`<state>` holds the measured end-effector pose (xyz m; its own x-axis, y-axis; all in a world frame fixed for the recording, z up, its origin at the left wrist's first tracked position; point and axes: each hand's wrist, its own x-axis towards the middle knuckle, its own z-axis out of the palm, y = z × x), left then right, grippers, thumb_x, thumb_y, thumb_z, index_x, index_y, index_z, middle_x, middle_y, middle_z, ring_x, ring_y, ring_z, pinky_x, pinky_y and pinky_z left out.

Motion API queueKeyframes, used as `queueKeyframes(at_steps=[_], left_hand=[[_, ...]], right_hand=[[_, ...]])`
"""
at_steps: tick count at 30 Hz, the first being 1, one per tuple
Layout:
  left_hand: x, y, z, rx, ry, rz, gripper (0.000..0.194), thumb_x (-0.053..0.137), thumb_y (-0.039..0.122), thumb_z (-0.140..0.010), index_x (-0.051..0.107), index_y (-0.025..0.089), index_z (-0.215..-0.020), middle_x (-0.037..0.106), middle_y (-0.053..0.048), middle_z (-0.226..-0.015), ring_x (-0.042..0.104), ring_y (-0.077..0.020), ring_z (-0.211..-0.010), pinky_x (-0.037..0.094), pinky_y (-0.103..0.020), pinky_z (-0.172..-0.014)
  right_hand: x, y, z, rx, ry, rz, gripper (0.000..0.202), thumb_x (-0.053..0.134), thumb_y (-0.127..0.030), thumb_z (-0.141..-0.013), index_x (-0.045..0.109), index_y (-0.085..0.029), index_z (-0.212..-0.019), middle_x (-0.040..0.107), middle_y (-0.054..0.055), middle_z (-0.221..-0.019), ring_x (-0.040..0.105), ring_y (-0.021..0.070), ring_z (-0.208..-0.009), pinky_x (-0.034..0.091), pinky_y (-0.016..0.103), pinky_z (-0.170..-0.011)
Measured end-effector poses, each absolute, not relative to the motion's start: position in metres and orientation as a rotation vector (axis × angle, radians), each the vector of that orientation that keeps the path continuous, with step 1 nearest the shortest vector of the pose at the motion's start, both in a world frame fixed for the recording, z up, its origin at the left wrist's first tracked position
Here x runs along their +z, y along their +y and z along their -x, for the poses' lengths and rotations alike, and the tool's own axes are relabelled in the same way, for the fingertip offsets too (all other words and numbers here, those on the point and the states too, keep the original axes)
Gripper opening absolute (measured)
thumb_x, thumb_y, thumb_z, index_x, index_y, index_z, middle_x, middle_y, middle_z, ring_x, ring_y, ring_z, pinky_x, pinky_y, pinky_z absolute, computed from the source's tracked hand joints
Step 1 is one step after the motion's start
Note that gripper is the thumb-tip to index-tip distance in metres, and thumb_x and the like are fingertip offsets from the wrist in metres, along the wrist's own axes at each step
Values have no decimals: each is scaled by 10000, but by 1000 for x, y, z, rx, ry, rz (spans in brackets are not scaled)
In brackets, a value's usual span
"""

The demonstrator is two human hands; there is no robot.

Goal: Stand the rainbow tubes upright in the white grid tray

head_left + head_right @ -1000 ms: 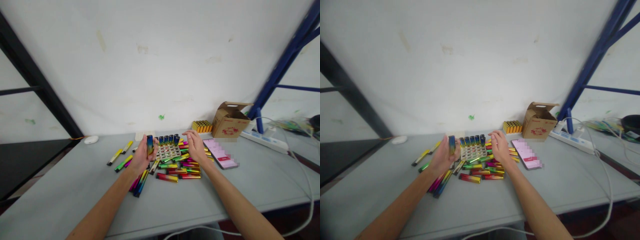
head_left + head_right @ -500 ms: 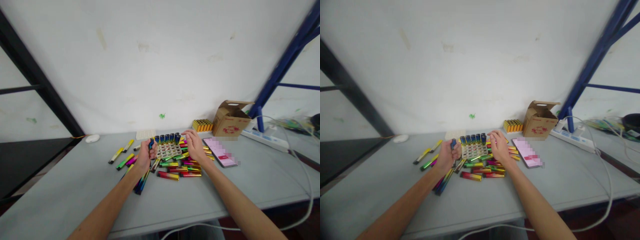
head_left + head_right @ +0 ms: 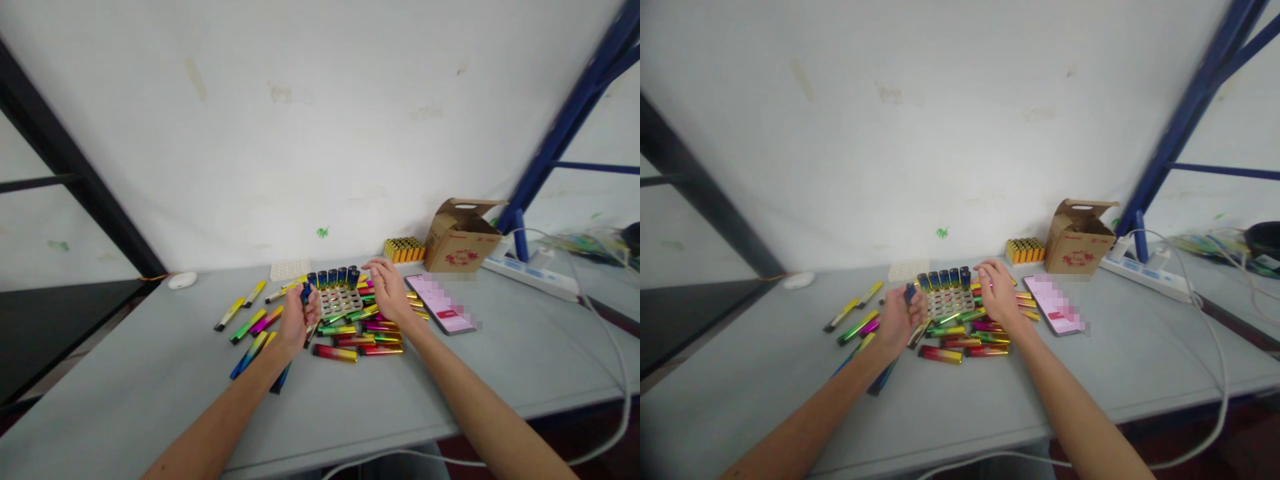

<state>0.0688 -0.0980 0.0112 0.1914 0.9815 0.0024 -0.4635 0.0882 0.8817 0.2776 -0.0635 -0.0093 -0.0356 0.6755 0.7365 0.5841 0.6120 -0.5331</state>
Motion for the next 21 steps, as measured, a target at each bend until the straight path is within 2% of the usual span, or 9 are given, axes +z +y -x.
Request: queueKeyframes(at_steps=[6,11,15,21], left_hand=[[18,-105,-68,1191,662,-897,284,423,405,-776,350,197,-598,250,77,-506,255,-65,-397,255,-157,-383],[19,-106,-67,1144,632,-868,284,420,402,-776,370,192,-591,254,71,-502,250,-70,-407,251,-165,-388],[19,-105,-63,1066,542,-872,264,451,412,-774,448,175,-657,343,48,-549,345,-81,-450,323,-187,-424],[15,-105,-67,1067,546,-903,159,571,306,-799,511,163,-834,527,-4,-695,530,-118,-608,455,-228,-557]], right_hand=[[-11,-61,-280,72,-1707,1070,291,383,-234,-922,647,-181,-1033,587,107,-1064,558,240,-1042,442,417,-930],[-12,-60,-280,56,-1695,1077,356,372,-150,-879,617,-175,-1136,590,114,-1121,553,239,-1062,442,420,-938],[-11,-61,-278,26,-1667,1072,309,407,-194,-893,614,-174,-1121,609,116,-1091,562,246,-1042,446,428,-925],[-6,-68,-276,-20,-1650,983,228,425,-191,-900,634,-183,-990,637,87,-955,580,229,-942,458,397,-849]])
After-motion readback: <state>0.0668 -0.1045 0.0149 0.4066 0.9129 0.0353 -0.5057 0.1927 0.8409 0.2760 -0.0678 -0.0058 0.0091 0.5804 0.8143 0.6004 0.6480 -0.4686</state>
